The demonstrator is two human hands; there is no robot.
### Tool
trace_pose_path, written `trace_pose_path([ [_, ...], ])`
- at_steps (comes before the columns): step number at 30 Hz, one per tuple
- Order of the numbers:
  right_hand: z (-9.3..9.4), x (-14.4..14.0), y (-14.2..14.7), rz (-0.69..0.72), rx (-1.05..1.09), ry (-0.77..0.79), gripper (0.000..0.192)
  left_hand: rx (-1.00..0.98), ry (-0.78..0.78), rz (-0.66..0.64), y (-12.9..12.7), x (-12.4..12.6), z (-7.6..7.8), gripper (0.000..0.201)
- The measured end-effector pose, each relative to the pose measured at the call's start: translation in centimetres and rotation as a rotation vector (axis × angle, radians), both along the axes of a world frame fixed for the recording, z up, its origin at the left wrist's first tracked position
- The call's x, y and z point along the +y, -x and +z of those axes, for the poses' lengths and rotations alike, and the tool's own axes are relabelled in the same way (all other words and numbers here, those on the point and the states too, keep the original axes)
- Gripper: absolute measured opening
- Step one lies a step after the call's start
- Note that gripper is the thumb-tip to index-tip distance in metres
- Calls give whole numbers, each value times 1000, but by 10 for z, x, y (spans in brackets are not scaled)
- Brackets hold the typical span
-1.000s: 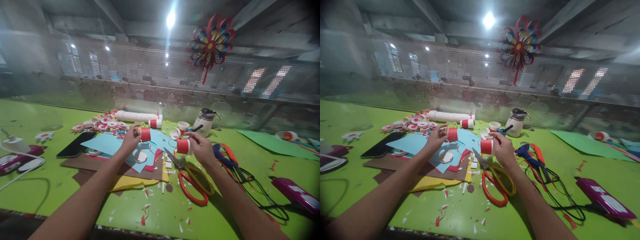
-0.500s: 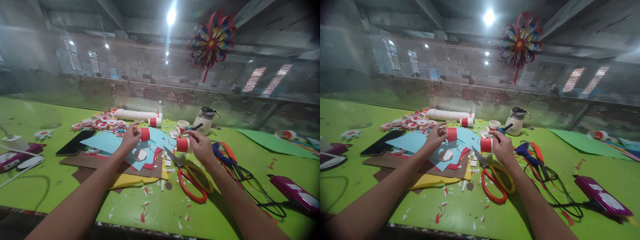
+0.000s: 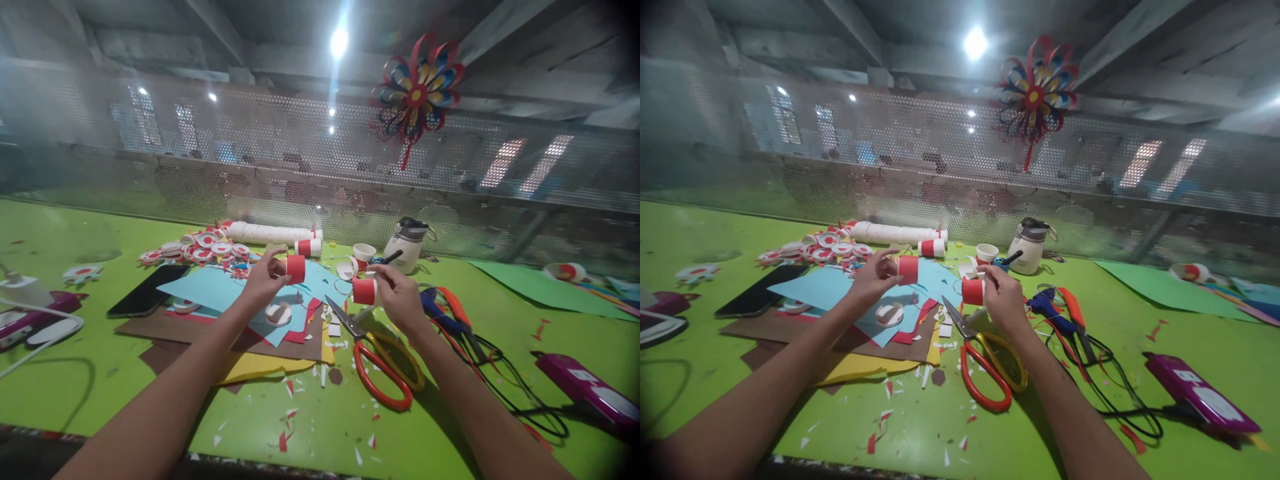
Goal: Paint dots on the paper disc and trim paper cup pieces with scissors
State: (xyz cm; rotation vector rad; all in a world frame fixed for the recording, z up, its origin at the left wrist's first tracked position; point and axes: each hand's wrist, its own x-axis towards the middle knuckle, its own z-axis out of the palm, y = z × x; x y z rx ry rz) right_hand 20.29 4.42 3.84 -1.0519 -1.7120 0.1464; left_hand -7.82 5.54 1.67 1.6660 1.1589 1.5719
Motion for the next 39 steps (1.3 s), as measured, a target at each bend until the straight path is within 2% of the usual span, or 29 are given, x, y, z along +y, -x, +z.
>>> trace_pose_path([
  [8, -4, 12, -8, -27, -31, 12, 30, -47, 31, -71, -2, -2, 0, 49],
  [14, -10, 27, -20, -127, -83, 55, 32, -117, 64, -130, -5, -4, 1, 44],
  [18, 1, 9, -10, -115, -160, 92, 35, -197, 81, -165, -4, -5, 2, 45],
  [23, 19, -23, 3, 144, -454, 290, 29, -311, 102, -186, 1, -4, 3, 44],
  [26, 25, -31, 6, 241, -638, 378, 25, -371, 114, -197, 3, -6, 4, 40],
  [33, 32, -42, -9, 204, -908, 508, 29, -481, 129, -224, 1, -11, 12, 36],
  [37, 25, -68, -26, 186, -1020, 613, 36, -512, 140, -233, -1, -14, 16, 36],
  [39, 18, -80, -32, 176, -1042, 637, 46, -515, 146, -237, -2, -15, 17, 36],
])
